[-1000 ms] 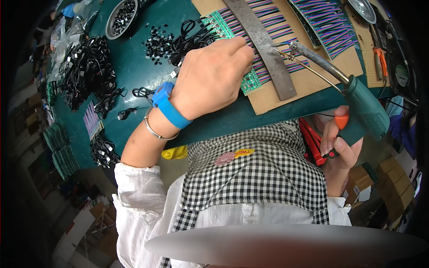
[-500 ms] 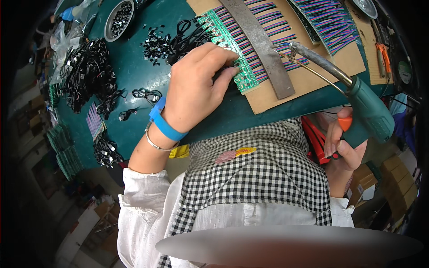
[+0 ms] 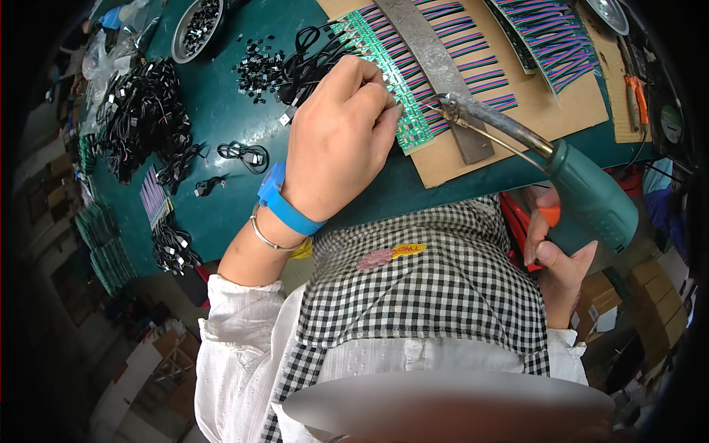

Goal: The person solders USB cables to LED circuit boards with a soldering iron at a workstation.

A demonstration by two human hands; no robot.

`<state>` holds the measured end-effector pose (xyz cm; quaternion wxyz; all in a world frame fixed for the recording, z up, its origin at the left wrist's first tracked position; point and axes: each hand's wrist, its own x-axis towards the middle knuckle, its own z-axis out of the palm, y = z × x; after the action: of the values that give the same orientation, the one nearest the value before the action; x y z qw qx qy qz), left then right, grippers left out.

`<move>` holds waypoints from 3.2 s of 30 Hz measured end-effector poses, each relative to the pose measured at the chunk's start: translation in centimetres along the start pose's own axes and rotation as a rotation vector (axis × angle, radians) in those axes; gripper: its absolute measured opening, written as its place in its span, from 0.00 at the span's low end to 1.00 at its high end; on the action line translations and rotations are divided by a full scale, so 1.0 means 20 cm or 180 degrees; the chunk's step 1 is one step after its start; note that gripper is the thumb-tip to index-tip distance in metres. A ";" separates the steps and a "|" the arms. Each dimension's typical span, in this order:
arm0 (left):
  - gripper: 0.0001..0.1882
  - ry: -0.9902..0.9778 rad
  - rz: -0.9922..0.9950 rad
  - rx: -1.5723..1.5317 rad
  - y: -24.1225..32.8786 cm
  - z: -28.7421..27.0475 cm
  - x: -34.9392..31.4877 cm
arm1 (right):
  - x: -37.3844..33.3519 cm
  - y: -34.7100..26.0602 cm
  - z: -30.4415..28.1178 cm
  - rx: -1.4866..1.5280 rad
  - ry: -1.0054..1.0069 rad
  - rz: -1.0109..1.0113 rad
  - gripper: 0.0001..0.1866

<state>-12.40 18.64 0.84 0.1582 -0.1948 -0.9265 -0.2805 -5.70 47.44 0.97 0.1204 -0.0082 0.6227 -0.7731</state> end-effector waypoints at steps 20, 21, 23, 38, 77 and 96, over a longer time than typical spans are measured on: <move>0.02 -0.0653 -0.0432 -0.0744 -0.06 -0.06 0.11 | -0.02 0.06 -0.04 -0.0058 -0.0520 0.0112 0.28; 0.02 -0.0654 -0.0446 -0.0750 -0.07 -0.05 0.11 | -0.01 0.07 -0.04 -0.0106 -0.0655 0.0029 0.28; 0.05 -0.0744 -0.0276 -0.0611 -0.08 -0.05 0.11 | -0.01 0.05 0.01 -0.0140 -0.0357 0.0095 0.27; 0.02 -0.0764 -0.0347 -0.0684 -0.07 -0.06 0.13 | 0.01 0.02 -0.01 0.0290 -0.0026 -0.0009 0.33; 0.10 -0.0102 -0.0163 -0.1259 -0.03 -0.44 -0.24 | 0.15 -0.01 0.21 -0.0001 -0.0364 -0.0404 0.39; 0.07 -0.1243 -0.0808 -0.2853 0.25 -0.19 0.08 | 0.36 -0.21 0.39 -0.0840 -0.0485 -0.1388 0.32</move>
<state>-10.92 20.68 6.76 -0.1527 -0.1782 -0.7436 -0.6261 -12.26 39.42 5.69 -0.0045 -0.2160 0.6908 -0.6900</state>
